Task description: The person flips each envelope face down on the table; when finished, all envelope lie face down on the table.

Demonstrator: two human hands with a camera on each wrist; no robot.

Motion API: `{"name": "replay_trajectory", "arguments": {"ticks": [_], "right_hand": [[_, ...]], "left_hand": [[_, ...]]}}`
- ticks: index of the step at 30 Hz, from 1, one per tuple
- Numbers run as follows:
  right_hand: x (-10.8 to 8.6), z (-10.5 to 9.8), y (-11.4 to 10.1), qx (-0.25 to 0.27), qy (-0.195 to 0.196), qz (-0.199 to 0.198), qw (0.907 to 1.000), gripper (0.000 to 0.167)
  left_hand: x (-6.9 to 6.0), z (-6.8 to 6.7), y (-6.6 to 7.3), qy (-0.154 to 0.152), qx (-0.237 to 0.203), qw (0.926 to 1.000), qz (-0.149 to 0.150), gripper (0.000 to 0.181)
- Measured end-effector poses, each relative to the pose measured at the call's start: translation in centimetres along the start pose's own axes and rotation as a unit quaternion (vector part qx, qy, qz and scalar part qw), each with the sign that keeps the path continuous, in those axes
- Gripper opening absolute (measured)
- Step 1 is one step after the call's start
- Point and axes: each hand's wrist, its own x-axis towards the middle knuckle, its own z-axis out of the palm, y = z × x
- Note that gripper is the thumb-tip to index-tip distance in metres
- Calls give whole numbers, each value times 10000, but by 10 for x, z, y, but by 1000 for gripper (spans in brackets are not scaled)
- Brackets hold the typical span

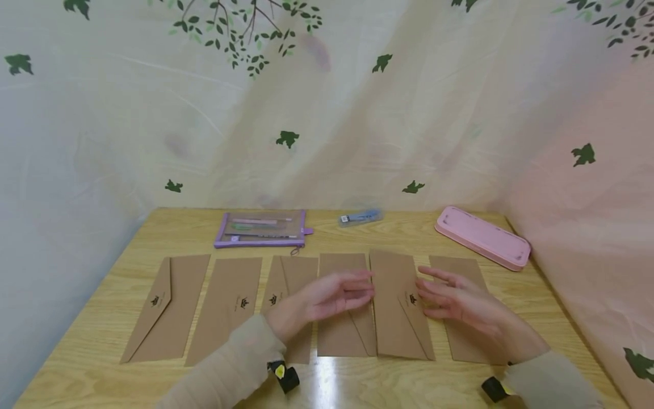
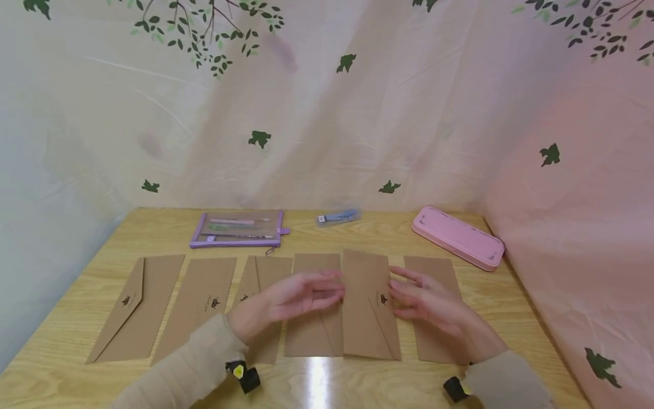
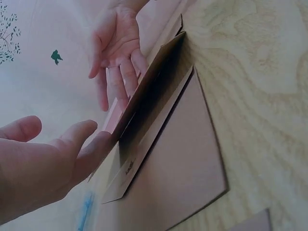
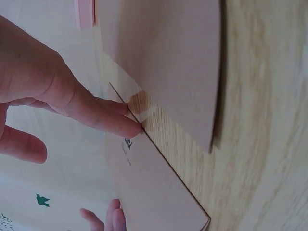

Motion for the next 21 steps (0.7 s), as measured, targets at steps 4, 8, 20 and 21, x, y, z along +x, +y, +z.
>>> {"name": "replay_trajectory", "arguments": {"ticks": [4,8,20,21], "right_hand": [[6,4,-2,92,3,24,10000,72],[12,11,-2,53,-84,-54,9999,71],[21,32,-7,183,-310,-243,9991,74],[21,33,-8,207,-332,-268,9989,75]], "left_hand": [[1,-2,6,-54,238,9997,73,50],[5,-1,6,115,315,9994,90,46],[21,7,0,-115,287,9995,53,54],[22,8,1,-126,345,9993,54,53]]}}
